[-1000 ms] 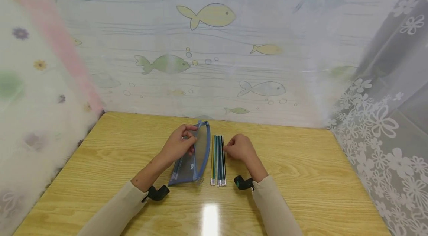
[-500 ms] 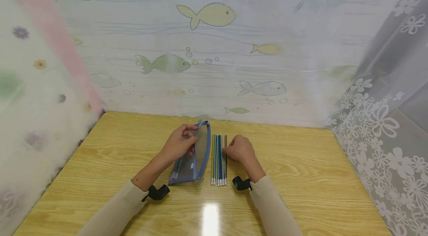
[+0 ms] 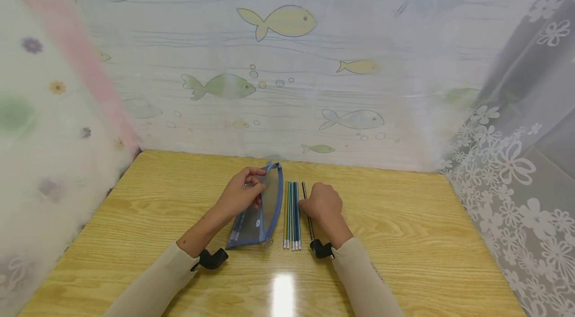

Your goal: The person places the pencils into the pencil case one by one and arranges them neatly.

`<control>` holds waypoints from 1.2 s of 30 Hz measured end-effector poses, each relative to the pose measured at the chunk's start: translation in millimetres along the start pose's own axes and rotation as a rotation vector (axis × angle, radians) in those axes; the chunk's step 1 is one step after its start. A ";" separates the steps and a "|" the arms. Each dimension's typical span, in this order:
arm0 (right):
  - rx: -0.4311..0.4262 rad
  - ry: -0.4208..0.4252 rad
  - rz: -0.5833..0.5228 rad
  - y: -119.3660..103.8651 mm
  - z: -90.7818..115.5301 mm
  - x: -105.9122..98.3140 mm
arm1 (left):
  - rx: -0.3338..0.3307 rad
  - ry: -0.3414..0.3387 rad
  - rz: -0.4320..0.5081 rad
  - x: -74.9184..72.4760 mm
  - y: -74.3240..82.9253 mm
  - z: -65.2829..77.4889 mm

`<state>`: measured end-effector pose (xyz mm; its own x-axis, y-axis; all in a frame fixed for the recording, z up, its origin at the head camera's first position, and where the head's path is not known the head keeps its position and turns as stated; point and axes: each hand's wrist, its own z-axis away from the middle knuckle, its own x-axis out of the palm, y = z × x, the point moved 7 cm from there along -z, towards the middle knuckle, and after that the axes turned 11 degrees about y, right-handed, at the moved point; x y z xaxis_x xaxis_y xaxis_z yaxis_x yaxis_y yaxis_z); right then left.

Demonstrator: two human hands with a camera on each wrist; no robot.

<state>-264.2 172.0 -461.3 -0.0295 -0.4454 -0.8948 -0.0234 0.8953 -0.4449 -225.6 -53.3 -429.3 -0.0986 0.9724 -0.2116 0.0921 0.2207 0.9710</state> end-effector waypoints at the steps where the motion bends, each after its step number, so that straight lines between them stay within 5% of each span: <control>1: 0.001 0.002 0.005 0.0 0.3 0.3 | 0.000 0.001 0.001 -0.1 0.0 0.0; 22: -0.028 -0.013 0.008 -0.3 -1.5 0.1 | -0.005 0.007 0.000 -0.3 -2.1 0.2; 36: -0.162 -0.153 -0.248 -19.7 -2.0 -6.5 | -0.006 0.000 -0.001 -0.5 0.4 -0.2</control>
<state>-265.5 157.3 -446.7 0.1469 -0.6322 -0.7607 -0.1705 0.7414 -0.6491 -225.7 -53.7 -428.8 -0.0983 0.9721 -0.2128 0.0860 0.2213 0.9714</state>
